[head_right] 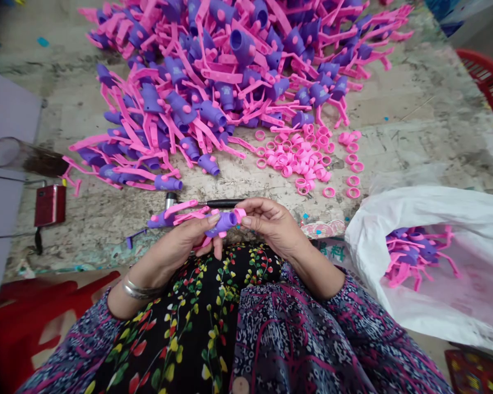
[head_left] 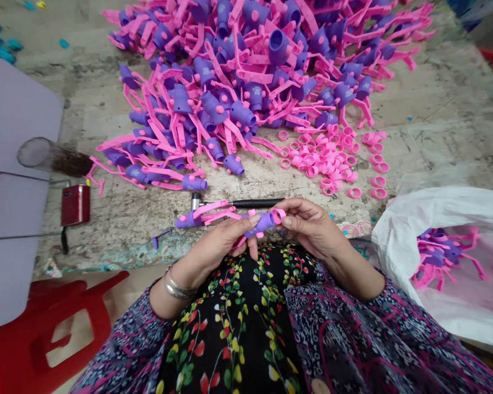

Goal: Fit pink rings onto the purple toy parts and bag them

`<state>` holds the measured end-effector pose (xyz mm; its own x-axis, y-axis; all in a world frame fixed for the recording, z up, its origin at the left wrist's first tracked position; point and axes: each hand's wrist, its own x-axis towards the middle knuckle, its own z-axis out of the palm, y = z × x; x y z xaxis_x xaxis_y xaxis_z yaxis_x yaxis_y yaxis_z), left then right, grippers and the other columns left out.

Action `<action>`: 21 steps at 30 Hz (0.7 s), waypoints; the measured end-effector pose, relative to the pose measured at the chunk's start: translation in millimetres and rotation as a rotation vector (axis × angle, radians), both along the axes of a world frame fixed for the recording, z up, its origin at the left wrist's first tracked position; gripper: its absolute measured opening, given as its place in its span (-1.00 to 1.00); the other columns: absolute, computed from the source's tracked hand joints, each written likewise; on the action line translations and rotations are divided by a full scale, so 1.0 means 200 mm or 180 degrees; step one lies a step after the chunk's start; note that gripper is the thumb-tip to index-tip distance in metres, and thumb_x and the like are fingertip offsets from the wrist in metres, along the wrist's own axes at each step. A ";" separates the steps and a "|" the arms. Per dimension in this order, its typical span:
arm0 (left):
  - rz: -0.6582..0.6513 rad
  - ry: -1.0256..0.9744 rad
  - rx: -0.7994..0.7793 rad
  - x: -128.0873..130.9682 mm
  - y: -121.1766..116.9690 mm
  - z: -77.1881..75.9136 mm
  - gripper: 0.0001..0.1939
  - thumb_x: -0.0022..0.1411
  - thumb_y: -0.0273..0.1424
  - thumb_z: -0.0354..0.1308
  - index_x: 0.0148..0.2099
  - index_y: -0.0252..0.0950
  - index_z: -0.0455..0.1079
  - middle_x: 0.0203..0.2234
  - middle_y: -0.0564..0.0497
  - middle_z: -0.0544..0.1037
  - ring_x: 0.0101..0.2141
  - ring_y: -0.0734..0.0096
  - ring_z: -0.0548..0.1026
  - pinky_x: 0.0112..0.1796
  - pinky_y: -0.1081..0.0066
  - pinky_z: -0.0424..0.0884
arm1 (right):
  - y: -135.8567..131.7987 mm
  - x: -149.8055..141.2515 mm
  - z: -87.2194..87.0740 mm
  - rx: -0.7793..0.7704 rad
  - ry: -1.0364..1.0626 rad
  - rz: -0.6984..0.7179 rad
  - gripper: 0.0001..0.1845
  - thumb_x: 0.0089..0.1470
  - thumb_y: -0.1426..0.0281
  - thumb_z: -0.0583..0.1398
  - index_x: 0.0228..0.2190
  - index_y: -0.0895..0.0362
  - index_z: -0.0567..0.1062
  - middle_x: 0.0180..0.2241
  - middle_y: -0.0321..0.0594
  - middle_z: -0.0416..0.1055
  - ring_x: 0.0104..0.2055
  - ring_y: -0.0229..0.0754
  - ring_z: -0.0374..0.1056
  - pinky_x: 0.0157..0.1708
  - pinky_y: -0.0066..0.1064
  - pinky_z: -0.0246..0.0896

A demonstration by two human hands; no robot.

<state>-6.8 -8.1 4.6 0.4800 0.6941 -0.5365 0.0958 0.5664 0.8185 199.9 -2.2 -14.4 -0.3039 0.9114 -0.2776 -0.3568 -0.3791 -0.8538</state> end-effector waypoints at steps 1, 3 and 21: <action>-0.0018 0.0022 0.0023 0.00 0.00 0.00 -0.44 0.33 -0.01 0.00 -0.47 -0.34 0.51 -0.65 -0.07 0.53 -0.68 0.56 0.18 -0.60 0.42 -0.01 | 0.00 0.00 0.00 0.0010 -0.0013 0.0000 -0.73 -0.16 0.29 0.47 -0.33 0.00 0.62 -0.36 -0.34 0.55 -0.33 -0.27 0.43 -0.22 -0.35 0.40; -0.0037 0.0063 0.0057 0.00 0.00 0.01 -0.41 0.34 -0.01 -0.01 -0.51 -0.34 0.51 -0.66 -0.07 0.52 -0.68 0.56 0.17 -0.60 0.42 -0.01 | 0.00 0.00 0.00 0.0020 -0.0008 -0.0001 -0.73 -0.16 0.31 0.47 -0.33 0.00 0.63 -0.36 -0.34 0.55 -0.33 -0.27 0.44 -0.21 -0.36 0.39; 0.0038 0.0466 0.0130 0.04 -0.01 0.03 -0.37 0.29 0.07 -0.01 -0.60 -0.27 0.46 -0.76 0.02 0.38 -0.68 0.51 0.15 -0.57 0.41 0.04 | 0.00 0.01 -0.03 0.0162 -0.0264 0.0076 -0.73 -0.10 0.32 0.44 -0.28 -0.02 0.63 -0.37 -0.34 0.57 -0.33 -0.24 0.48 -0.26 -0.32 0.44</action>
<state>0.4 -9.3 10.1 0.3903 0.7220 -0.5713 0.2091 0.5348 0.8187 200.9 -2.8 -20.6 -0.3035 0.9177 -0.2561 -0.2755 -0.3419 -0.8984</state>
